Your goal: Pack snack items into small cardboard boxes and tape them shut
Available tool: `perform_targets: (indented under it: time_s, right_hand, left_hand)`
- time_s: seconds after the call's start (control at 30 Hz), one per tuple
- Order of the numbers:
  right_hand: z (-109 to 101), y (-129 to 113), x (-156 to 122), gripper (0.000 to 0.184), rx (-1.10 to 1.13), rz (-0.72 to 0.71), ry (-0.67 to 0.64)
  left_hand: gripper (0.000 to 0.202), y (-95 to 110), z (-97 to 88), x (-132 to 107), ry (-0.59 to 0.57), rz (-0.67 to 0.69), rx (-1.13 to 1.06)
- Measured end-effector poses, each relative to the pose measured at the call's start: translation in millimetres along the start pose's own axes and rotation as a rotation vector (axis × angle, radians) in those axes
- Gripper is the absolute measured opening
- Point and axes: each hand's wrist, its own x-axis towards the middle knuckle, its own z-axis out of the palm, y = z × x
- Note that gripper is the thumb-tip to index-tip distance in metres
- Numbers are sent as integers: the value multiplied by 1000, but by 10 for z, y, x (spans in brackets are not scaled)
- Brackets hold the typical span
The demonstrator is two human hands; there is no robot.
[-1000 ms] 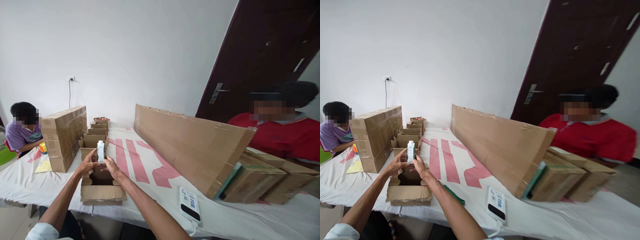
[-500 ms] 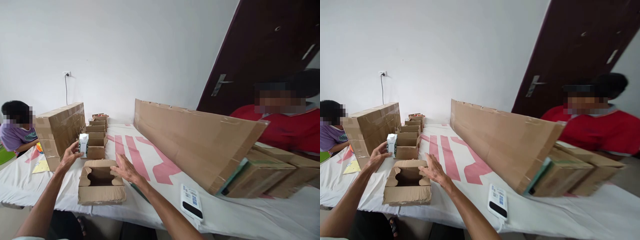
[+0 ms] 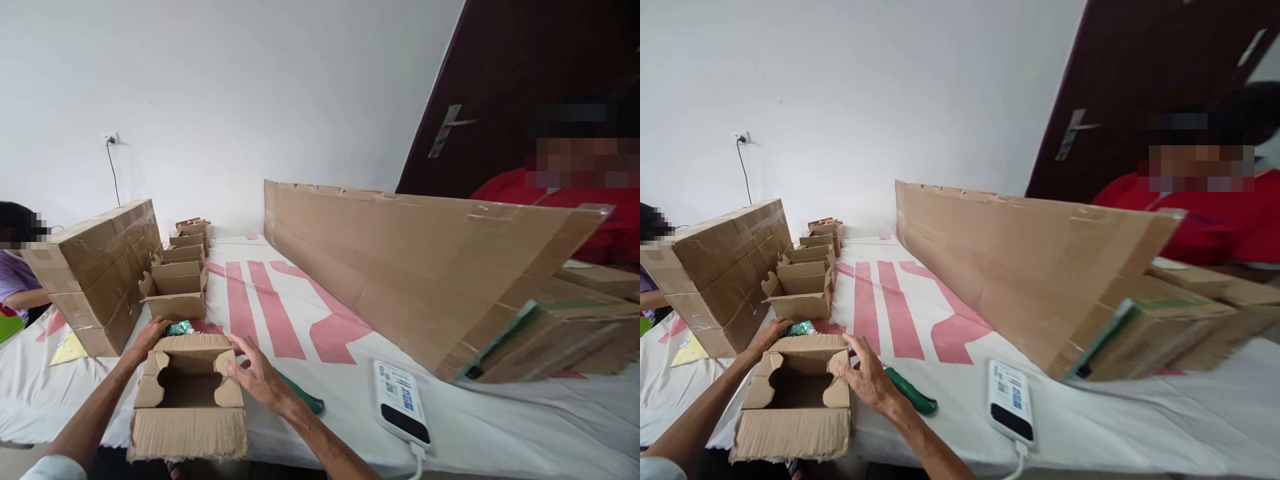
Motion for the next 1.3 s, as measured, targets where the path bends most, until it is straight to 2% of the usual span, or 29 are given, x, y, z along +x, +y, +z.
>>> perform_targets:
  time_s: [0.13,0.23,0.47,0.57,0.67,0.9,1.13,1.3]
  right_hand:
    - [-121,3,-70,52,34,33,-33]
    - [-241,130,-160,49,-33,35,-9]
    - [-649,825,-669,47,-681,-83,77]
    - [-754,1055,-831,43,-830,-146,95]
    - [-762,1192,-885,40,-876,-181,112]
    - [-697,1416,-926,39,-953,-297,246]
    - [-717,1417,-932,35,-956,-327,256]
    - [-711,1386,-938,31,-938,-294,254]
  left_hand:
    - [44,-32,178,254,-55,-52,173]
    - [50,-59,276,350,-66,-86,275]
    - [43,-59,498,416,-61,-13,457]
    - [42,-71,558,470,-42,34,498]
    - [43,-124,597,521,-24,63,525]
    - [49,-258,692,557,35,86,597]
    - [49,-195,680,650,-28,54,581]
    - [50,-172,668,689,-30,43,498]
